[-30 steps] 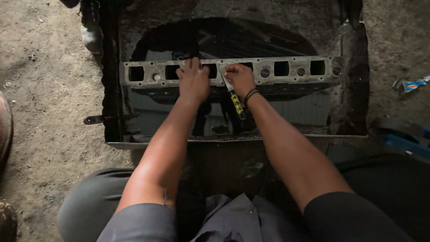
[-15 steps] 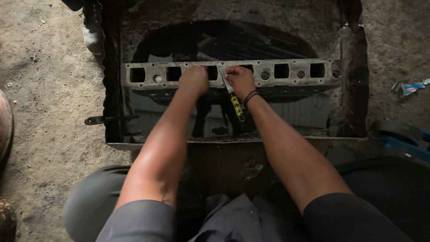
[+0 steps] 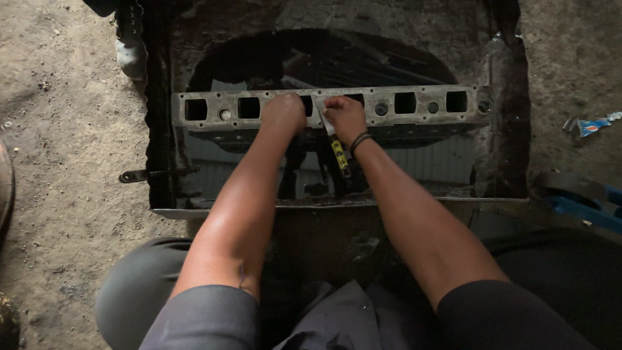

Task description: The person scrubs a long, rectangular metal part with multiple holes using a small abrasive pad. They hold the part steady with their left hand and scrub the surface with their right hand, working over a dark liquid-filled basin.

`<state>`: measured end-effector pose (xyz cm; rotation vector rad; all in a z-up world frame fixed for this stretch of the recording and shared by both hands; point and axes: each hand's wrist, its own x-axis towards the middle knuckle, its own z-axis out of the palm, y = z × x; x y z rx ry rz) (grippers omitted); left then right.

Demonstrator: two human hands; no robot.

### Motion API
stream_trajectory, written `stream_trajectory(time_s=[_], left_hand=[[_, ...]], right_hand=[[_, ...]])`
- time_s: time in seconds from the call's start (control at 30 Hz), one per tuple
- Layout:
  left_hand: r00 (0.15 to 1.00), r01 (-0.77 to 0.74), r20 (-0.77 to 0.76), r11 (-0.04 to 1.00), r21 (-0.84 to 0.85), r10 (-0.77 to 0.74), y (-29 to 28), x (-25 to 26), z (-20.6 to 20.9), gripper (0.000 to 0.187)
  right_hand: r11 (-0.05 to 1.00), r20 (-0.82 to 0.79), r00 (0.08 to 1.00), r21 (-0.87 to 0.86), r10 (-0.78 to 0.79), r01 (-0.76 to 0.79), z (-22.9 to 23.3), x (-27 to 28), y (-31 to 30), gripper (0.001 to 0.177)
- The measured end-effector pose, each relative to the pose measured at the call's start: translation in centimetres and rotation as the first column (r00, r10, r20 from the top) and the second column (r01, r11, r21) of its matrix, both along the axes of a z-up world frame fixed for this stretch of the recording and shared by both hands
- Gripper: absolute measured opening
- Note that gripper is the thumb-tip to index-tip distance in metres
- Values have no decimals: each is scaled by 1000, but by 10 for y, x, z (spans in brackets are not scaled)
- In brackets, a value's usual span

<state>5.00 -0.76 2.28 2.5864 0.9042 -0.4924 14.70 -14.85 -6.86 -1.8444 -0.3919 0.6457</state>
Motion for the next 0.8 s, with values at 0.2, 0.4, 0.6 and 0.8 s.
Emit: stream_trajectory(time_s=[0.2,0.4,0.6,0.8], left_hand=[[998,58,-16,998,12,-58,0,0,1,29],[982,131,125,987,91,-142,6,-8,-32,33],[963,-22,254,969,-245,86,29,-19,-54,19],[815,-159,487,930,-332,314,72,-38,-55,13]], right_hand=[[1000,-5,1000,19,-9,9,-2,2,1,19],[998,48,999,61,12,-15,-17,7,-1,16],[998,44,999,61,3,-6,-24,8,-2,16],[995,141,990,91,17,-30,-27,11,-3,18]])
